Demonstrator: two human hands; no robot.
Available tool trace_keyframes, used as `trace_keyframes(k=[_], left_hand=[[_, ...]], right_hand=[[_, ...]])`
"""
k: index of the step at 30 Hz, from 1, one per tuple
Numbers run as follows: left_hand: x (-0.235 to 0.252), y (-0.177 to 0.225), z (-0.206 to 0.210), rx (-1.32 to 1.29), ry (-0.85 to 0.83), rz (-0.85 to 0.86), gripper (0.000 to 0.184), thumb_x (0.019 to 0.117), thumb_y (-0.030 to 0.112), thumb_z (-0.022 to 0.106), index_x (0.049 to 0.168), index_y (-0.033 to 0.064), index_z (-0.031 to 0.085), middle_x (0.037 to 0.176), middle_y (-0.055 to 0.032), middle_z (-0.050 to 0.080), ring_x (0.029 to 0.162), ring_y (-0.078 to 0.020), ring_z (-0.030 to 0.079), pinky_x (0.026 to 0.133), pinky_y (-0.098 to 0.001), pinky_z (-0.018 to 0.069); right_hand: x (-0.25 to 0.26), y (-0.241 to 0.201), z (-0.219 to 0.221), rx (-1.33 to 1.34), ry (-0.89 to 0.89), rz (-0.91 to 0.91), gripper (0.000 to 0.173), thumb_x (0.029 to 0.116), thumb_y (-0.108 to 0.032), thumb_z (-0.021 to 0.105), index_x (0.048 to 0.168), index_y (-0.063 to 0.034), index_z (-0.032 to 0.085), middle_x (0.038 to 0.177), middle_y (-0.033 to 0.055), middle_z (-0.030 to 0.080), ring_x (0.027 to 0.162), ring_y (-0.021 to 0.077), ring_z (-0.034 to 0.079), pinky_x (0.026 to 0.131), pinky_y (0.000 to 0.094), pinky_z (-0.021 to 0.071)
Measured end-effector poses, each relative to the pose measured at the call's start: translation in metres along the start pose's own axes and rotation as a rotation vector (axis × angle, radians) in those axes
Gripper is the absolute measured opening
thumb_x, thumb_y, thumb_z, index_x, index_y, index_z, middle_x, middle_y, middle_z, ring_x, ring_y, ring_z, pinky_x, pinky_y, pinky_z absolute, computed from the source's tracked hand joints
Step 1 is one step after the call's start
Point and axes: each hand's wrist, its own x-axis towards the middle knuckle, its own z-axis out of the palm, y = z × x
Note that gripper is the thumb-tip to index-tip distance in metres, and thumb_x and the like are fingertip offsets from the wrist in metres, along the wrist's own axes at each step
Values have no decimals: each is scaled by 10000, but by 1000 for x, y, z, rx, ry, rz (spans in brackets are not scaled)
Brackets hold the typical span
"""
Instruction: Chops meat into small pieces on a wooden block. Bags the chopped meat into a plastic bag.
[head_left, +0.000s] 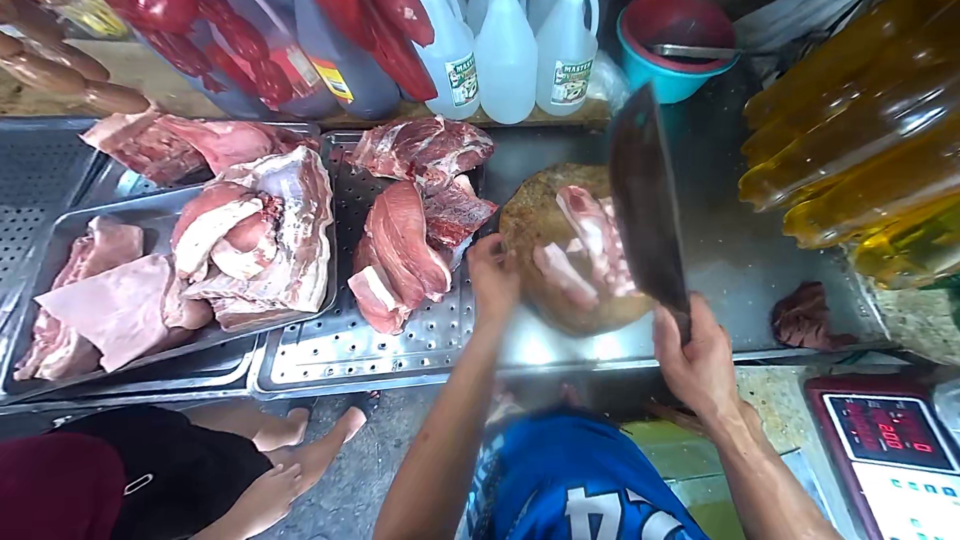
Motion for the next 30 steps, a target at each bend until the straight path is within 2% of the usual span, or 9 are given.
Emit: trace_keyframes(k=[3, 6, 8, 12, 14, 18, 22, 26, 30], left_hand=[[-16, -16, -10, -122, 143, -97, 346, 984, 123, 640, 1299, 3, 563, 1293, -188, 615, 1065, -257, 674, 906, -437, 583], [-30, -23, -7, -126, 126, -68, 274, 967, 83, 634, 1218, -16, 584, 1149, -165, 662, 920, -210, 691, 810, -391, 598], [-38, -19, -2, -44, -62, 25, 264, 967, 103, 627, 1207, -8, 627, 1159, -151, 681, 983, -206, 702, 868, -389, 606], [-36, 7, 11, 337, -402, 222, 378, 939, 201, 680, 1302, 98, 659, 1382, -153, 601, 1337, -323, 525, 1135, -475, 434], [-26, 19, 14, 475, -484, 326, 545, 889, 238, 759, 1386, 87, 593, 1480, -189, 513, 1411, -392, 436, 1152, -553, 383], [6, 30, 32, 609, -795, 684, 791, 818, 349, 856, 1516, 229, 504, 1630, -80, 399, 1538, -372, 269, 1218, -646, 190], [15, 26, 57, 740, -629, 692, 584, 860, 614, 702, 1265, 194, 686, 1350, -86, 637, 1316, -306, 546, 1158, -576, 343], [-26, 25, 67, 733, -471, 419, 791, 863, 731, 617, 1377, 130, 623, 1316, -164, 656, 1238, -357, 601, 1088, -591, 397], [-55, 6, 62, 564, -379, 448, 740, 875, 692, 629, 1356, 128, 635, 1343, -177, 616, 1249, -382, 570, 1047, -586, 428]], right_hand=[[13, -3, 7, -53, -39, -154, 354, 1048, -296, 518, 1106, 36, 629, 693, 30, 636, 561, 70, 601, 524, 250, 535], [8, 27, 35, -361, -560, 124, 432, 1079, -394, 427, 1309, -72, 601, 838, 136, 705, 758, 317, 714, 698, 520, 585], [7, 44, 46, -411, -706, 228, 478, 1077, -443, 394, 1378, -114, 568, 892, 147, 718, 848, 357, 722, 770, 567, 573], [-9, 62, 46, -305, -464, 80, 430, 1054, -415, 445, 1152, -59, 664, 690, 80, 655, 626, 252, 675, 603, 463, 568], [-14, 63, 44, -251, -275, 5, 392, 1040, -382, 471, 1045, -42, 666, 615, 37, 599, 523, 175, 605, 507, 386, 526], [-18, 55, 35, -165, -20, 22, 370, 1030, -324, 491, 1053, 7, 653, 605, 19, 586, 490, 112, 572, 472, 316, 506], [-16, 46, 22, -74, 50, 119, 352, 1050, -340, 491, 1096, -20, 628, 631, -13, 592, 502, 84, 589, 475, 307, 537], [-6, 18, 8, -10, 115, 92, 375, 1057, -299, 494, 1209, 30, 588, 692, -7, 612, 537, 67, 596, 491, 281, 550], [-13, 7, 15, -165, 31, 93, 360, 1040, -270, 516, 1196, 45, 593, 662, 13, 608, 531, 90, 589, 508, 286, 533]])
